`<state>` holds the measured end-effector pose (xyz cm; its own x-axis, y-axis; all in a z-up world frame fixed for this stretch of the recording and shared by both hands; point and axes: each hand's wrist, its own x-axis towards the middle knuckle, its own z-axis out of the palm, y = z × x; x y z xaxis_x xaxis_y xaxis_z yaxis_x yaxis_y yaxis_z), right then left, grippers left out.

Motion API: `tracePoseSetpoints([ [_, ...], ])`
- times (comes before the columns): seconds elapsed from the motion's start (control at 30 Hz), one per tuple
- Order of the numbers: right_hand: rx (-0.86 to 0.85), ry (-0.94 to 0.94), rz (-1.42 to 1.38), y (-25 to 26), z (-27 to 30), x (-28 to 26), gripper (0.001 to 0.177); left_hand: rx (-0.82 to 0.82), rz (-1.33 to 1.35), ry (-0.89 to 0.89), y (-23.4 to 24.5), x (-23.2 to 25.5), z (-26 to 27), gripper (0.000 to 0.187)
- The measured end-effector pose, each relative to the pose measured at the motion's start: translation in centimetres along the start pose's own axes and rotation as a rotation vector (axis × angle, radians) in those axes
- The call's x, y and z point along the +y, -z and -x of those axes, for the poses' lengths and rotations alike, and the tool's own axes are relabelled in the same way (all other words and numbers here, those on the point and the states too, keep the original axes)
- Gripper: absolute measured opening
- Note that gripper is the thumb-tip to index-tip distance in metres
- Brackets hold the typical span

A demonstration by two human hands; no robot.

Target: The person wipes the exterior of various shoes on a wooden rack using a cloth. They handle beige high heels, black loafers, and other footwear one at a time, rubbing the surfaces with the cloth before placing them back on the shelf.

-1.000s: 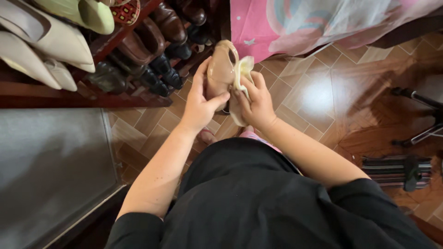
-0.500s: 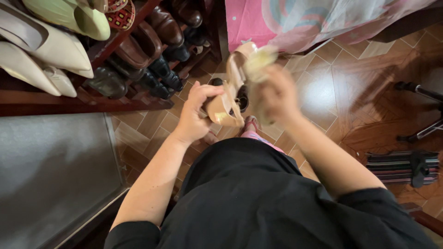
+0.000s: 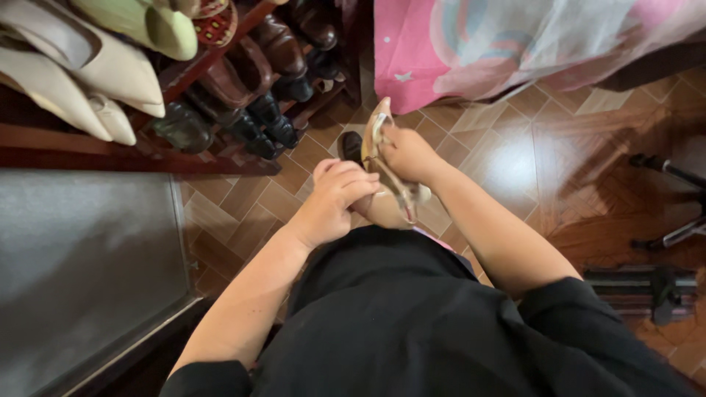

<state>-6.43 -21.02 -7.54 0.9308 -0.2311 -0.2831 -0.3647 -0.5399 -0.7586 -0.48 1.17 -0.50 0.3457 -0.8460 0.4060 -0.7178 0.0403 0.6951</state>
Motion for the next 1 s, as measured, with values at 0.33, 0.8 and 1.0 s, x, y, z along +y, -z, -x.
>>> tracePoseSetpoints([
  [0.33,0.216,0.045,-0.181,4.3,0.1,1.8,0.040,0.257,0.426,0.446,4.0,-1.3,4.1,0.061],
  [0.8,-0.147,-0.186,-1.071,0.8,1.3,-5.1,0.027,0.720,0.807,0.752,8.8,-6.9,8.0,0.062],
  [1.0,0.175,0.046,-0.990,-3.5,-1.2,-13.6,0.025,0.680,0.766,0.814,7.8,-6.5,5.5,0.061],
])
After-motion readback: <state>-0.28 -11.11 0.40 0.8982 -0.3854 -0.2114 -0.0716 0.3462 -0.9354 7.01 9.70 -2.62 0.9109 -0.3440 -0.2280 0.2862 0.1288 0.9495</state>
